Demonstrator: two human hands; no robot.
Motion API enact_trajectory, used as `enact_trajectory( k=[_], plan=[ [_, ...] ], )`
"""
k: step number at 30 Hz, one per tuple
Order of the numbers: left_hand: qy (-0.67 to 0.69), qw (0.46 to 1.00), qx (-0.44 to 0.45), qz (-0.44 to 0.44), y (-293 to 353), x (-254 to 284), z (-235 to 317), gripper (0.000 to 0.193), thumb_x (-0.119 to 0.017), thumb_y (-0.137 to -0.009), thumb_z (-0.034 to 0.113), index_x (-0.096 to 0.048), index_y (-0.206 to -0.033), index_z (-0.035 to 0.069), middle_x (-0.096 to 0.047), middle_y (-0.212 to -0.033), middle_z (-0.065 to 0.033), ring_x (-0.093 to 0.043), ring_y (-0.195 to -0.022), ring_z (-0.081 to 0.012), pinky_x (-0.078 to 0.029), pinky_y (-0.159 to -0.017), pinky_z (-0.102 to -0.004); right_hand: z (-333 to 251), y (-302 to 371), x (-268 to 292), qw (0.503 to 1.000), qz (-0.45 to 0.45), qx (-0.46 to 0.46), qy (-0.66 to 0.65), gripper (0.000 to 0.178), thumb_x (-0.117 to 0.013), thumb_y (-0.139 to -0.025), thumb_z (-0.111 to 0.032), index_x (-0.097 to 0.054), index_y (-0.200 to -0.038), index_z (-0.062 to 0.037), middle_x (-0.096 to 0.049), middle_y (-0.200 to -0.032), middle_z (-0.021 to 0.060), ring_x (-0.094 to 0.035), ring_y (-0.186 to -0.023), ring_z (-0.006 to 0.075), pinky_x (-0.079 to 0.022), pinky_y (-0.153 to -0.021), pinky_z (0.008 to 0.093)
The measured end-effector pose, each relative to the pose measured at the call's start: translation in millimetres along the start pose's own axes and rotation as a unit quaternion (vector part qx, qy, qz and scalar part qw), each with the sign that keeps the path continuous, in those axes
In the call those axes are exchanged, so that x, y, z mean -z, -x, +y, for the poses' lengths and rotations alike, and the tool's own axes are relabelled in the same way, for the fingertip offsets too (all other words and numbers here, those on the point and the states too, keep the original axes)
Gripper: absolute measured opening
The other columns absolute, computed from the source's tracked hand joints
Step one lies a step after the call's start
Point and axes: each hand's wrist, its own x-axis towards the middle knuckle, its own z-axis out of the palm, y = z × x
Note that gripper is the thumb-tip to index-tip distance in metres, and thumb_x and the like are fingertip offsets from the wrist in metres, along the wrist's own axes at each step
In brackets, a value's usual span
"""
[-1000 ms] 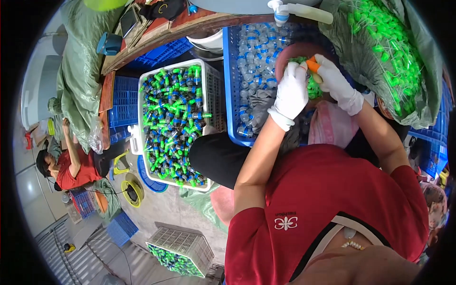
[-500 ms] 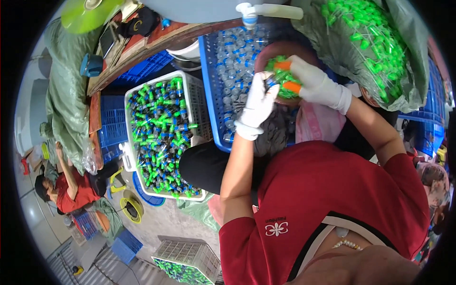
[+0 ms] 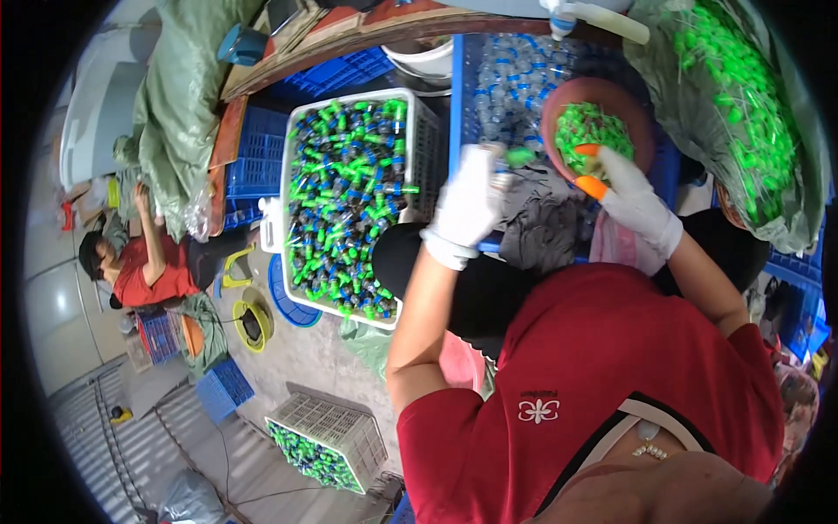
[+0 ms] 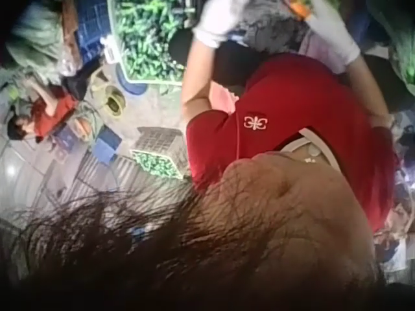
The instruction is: The recorder is using a tool to assemble small green plastic components into a tray at a production workstation.
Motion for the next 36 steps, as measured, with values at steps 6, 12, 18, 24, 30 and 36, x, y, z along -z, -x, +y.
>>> enact_trajectory(
  k=[6, 12, 18, 24, 30, 36],
  plan=[
    [-0.256, 0.945, 0.176, 0.105, 73, 156, -170, 0.035, -0.062, -0.084, 0.003, -0.055, -0.118, 0.0, -0.057, -0.109, -0.022, -0.057, -0.1, -0.0372, -0.047, -0.089, -0.0435, 52, 47, 11, 0.93, 0.173, 0.03, 0.322, 0.033, -0.069, -0.084, -0.022, -0.061, -0.112, -0.006, -0.06, -0.114, 0.0111, -0.055, -0.109, 0.0321, -0.042, -0.094, 0.0417],
    [-0.516, 0.833, 0.188, 0.064, 89, 161, -210, 0.067, -0.076, -0.076, 0.03, -0.049, -0.132, 0.008, -0.05, -0.132, -0.0202, -0.046, -0.123, -0.0413, -0.036, -0.1, -0.0586, 90, 72, -1, 0.906, 0.237, -0.05, 0.347, 0.041, -0.07, -0.085, -0.013, -0.06, -0.123, -0.0035, -0.053, -0.133, 0.0155, -0.048, -0.121, 0.036, -0.039, -0.101, 0.0431],
    [-0.362, 0.919, 0.009, -0.153, 71, 74, -188, 0.065, -0.074, -0.079, 0.042, -0.051, -0.139, 0.029, -0.037, -0.152, -0.0149, -0.029, -0.141, -0.0429, -0.02, -0.114, -0.0627, 106, 73, -9, 0.915, 0.251, -0.025, 0.314, 0.044, -0.071, -0.083, -0.007, -0.06, -0.126, -0.0047, -0.053, -0.134, 0.016, -0.045, -0.127, 0.0345, -0.035, -0.108, 0.041],
    [-0.474, 0.865, 0.089, -0.135, 83, 70, -235, 0.046, -0.061, -0.09, 0.037, -0.055, -0.136, 0.029, -0.034, -0.156, -0.0073, -0.026, -0.144, -0.0401, -0.022, -0.112, -0.0667, 113, 75, -10, 0.914, 0.249, -0.015, 0.321, 0.044, -0.071, -0.082, -0.004, -0.06, -0.126, -0.0043, -0.053, -0.135, 0.0166, -0.045, -0.127, 0.0343, -0.035, -0.108, 0.0399],
    [-0.473, 0.849, 0.235, -0.023, 72, 117, -271, 0.043, -0.054, -0.094, 0.039, -0.054, -0.137, 0.031, -0.032, -0.157, -0.0041, -0.029, -0.143, -0.0382, -0.028, -0.108, -0.0689, 111, 74, -12, 0.91, 0.239, -0.012, 0.338, 0.044, -0.071, -0.083, -0.005, -0.06, -0.126, -0.004, -0.053, -0.134, 0.0176, -0.045, -0.127, 0.0346, -0.036, -0.108, 0.0392],
    [-0.43, 0.784, 0.448, -0.008, 78, 136, -291, 0.043, -0.045, -0.099, 0.042, -0.05, -0.14, 0.031, -0.033, -0.157, -0.0064, -0.033, -0.14, -0.0424, -0.03, -0.106, -0.0673, 119, 75, -13, 0.904, 0.23, -0.026, 0.359, 0.043, -0.07, -0.083, -0.004, -0.06, -0.125, -0.0033, -0.054, -0.134, 0.0178, -0.045, -0.128, 0.0345, -0.036, -0.108, 0.0392]
  ],
)
